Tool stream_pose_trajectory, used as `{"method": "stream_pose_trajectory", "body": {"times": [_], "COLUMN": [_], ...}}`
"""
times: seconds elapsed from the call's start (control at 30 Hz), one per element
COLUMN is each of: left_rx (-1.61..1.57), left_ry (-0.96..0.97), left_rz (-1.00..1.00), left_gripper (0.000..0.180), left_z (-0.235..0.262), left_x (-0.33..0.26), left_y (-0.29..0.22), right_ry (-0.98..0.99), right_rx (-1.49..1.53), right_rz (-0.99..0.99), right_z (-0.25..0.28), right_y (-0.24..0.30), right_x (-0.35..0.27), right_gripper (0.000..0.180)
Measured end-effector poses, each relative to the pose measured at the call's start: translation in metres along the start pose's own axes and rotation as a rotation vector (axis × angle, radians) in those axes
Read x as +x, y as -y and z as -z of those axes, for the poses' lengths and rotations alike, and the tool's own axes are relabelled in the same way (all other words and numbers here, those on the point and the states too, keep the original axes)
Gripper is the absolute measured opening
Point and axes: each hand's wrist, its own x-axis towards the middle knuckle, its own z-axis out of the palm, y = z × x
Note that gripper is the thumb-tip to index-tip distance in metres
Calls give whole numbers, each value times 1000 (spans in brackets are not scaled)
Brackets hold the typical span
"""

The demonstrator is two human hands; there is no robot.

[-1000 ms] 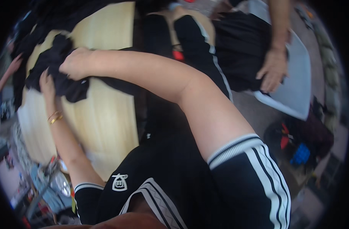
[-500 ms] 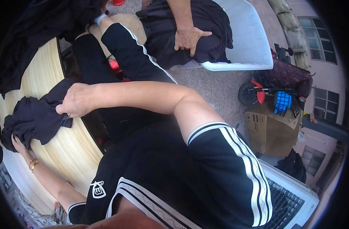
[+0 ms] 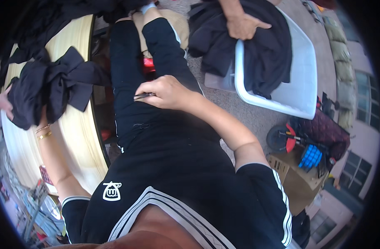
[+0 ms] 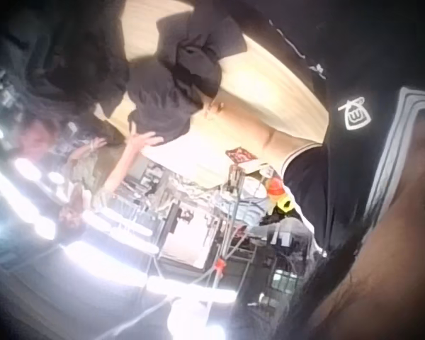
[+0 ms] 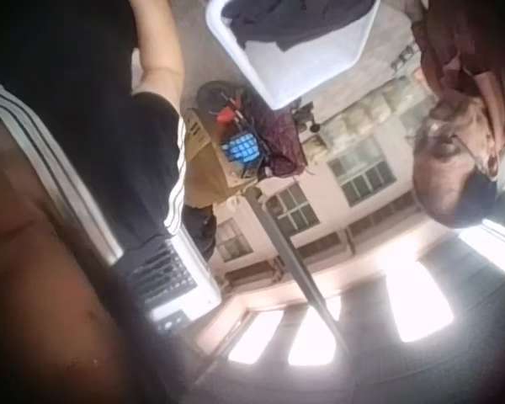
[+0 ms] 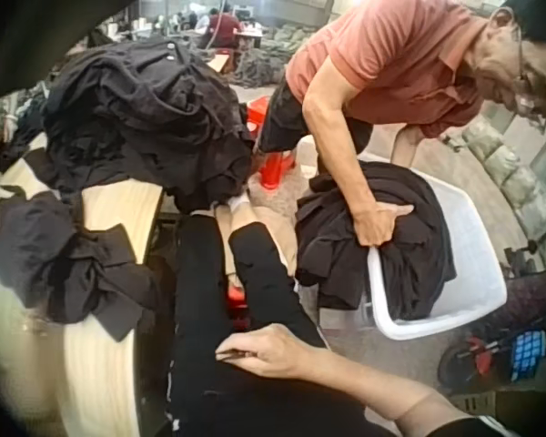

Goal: Inspecting garments and using thread nippers to trim loose threads near buttons and labels.

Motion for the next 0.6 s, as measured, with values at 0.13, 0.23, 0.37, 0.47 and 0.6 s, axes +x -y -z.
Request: {"method": "stream_pose_trajectory", "body": {"times": [0.13, 0.23, 0.37, 0.47, 0.6], "left_rx": [192, 304, 400, 458, 572], "left_ry": [77, 146, 265, 332, 395], "left_rz": [151, 236, 310, 355, 440], "left_gripper": [44, 44, 45, 45, 46], "left_z": [28, 51, 39, 37, 77], "left_x": [5, 15, 9, -6, -9], "left_y": [62, 127, 143, 157, 199], "right_ry": [-23, -28, -19, -30, 31], "right_rx": [119, 175, 183, 217, 214], "right_rz": [49, 98, 100, 84, 76], "right_z": [-16, -25, -30, -31, -30], "right_y": [5, 9, 6, -3, 2], "right_x": [-2, -2, -16, -27, -33], "right_gripper": [17, 16, 15, 17, 18]}}
